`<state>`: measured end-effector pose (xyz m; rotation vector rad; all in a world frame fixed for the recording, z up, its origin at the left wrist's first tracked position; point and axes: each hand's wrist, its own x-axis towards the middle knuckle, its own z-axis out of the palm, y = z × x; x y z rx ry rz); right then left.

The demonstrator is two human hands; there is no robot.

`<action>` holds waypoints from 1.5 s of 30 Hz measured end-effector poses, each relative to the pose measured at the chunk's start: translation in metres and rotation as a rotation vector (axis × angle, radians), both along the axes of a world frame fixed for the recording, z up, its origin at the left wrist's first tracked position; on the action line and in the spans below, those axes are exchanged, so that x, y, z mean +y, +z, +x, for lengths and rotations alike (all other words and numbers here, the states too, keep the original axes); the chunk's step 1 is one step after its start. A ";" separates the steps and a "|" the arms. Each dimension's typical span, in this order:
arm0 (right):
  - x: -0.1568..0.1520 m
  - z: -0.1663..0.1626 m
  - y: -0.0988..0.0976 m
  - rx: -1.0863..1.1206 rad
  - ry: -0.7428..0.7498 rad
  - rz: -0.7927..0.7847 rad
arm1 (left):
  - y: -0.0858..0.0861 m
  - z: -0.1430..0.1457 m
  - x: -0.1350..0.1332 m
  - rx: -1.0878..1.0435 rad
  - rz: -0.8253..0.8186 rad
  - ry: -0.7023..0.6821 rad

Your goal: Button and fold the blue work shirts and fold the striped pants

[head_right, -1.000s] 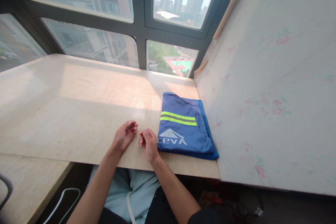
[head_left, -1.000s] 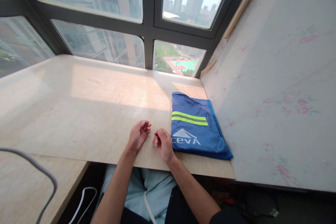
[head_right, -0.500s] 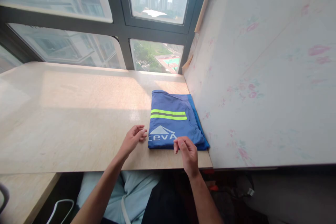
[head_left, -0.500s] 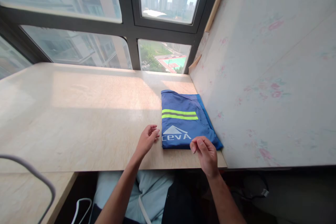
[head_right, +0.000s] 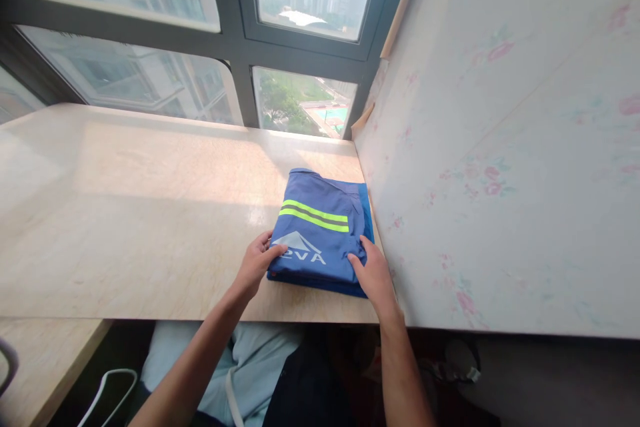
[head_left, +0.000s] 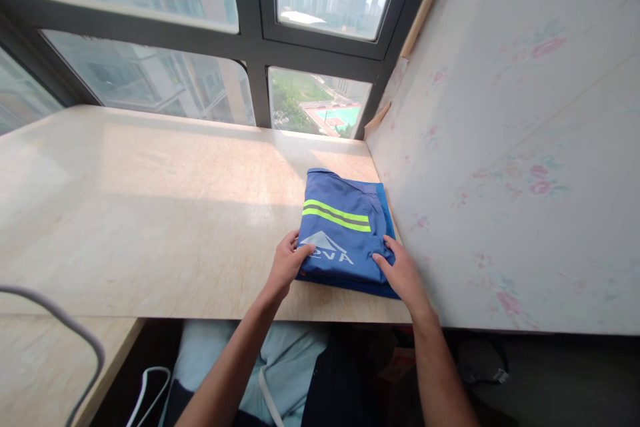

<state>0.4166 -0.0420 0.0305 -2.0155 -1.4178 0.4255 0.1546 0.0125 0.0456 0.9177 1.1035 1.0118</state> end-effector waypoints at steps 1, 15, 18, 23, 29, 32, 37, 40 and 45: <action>0.000 -0.008 0.004 0.040 0.025 0.020 | 0.002 -0.006 -0.003 0.006 0.028 0.063; 0.032 -0.127 0.016 0.329 0.379 0.246 | -0.038 -0.102 -0.065 0.254 0.033 0.422; 0.033 -0.125 0.012 0.340 0.351 0.216 | -0.036 -0.093 -0.065 0.372 0.062 0.430; 0.029 -0.104 -0.010 0.329 0.175 0.183 | -0.035 -0.068 -0.055 0.400 0.110 0.360; 0.031 -0.059 -0.022 0.237 -0.059 0.195 | -0.033 -0.018 -0.038 0.350 0.159 0.201; 0.040 -0.039 -0.006 0.170 -0.071 0.243 | -0.032 0.005 -0.039 0.355 0.224 0.099; 0.055 -0.058 0.046 0.073 -0.135 0.510 | -0.030 0.021 -0.039 0.377 0.298 -0.111; 0.056 -0.108 0.072 0.053 0.149 0.604 | -0.029 0.015 -0.032 0.197 0.249 -0.063; 0.041 -0.172 0.088 0.142 1.205 0.311 | -0.028 -0.045 -0.018 -0.271 -0.052 0.269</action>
